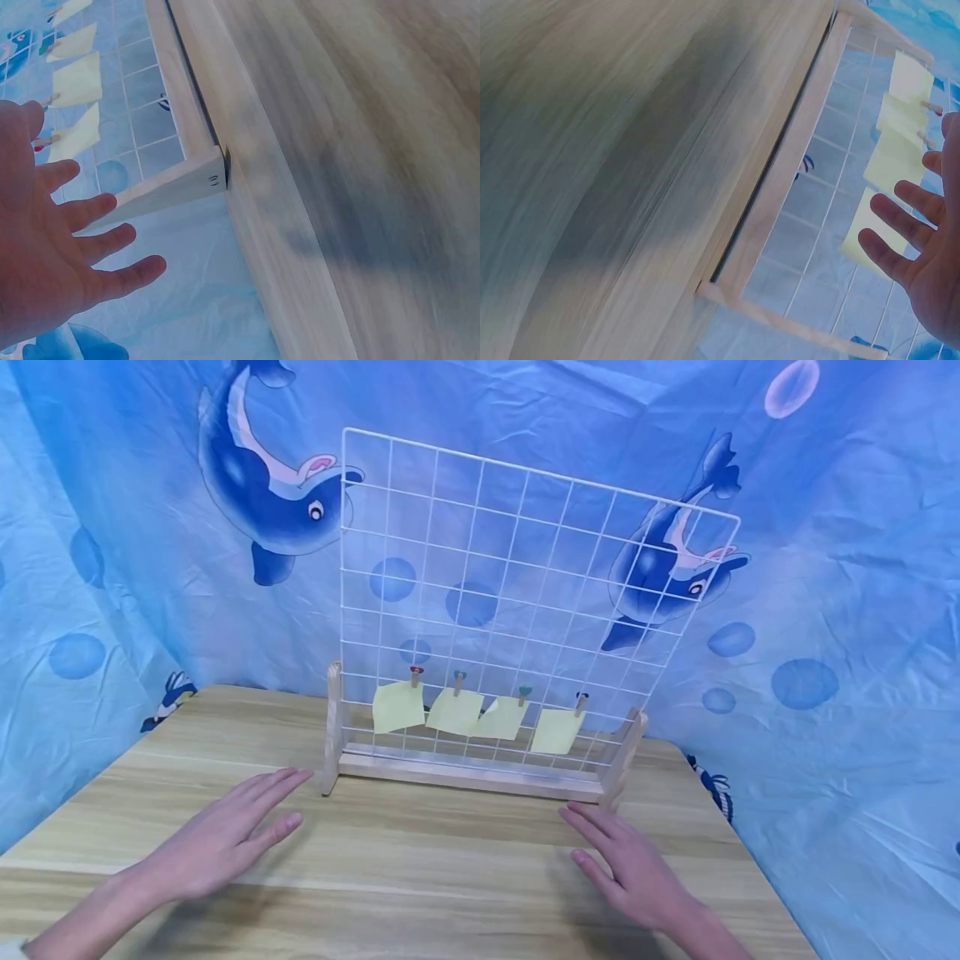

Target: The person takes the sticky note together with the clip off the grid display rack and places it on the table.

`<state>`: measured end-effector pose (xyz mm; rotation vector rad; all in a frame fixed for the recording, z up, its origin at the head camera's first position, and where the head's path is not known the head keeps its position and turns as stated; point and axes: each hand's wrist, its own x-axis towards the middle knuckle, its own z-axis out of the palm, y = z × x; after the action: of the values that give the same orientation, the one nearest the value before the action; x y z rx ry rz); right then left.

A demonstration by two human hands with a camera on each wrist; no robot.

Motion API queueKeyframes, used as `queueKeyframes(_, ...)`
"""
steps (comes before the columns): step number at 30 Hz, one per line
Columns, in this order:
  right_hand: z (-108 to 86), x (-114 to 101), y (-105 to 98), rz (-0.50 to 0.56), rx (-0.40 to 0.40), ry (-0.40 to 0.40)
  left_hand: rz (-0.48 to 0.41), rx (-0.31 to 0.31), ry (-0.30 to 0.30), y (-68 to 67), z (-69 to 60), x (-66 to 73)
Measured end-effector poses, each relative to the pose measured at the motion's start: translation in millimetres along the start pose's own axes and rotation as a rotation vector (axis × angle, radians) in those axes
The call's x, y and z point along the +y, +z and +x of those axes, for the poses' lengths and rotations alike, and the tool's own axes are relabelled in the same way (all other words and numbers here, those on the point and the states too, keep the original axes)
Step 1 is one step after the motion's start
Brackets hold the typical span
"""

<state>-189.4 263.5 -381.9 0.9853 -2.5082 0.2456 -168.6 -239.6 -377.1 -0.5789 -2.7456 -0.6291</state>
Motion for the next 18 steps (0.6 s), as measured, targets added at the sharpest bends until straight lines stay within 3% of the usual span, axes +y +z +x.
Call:
queueKeyframes(5, 8.4, -9, 6, 0.027, 0.028, -0.013, -0.017, 0.020, 0.002, 2.7, 2.6, 2.1)
queueKeyframes(18, 39.1, -29, 25, 0.139, 0.133, -0.153, -0.089, 0.068, -0.033, 11.5, 11.8, 6.6)
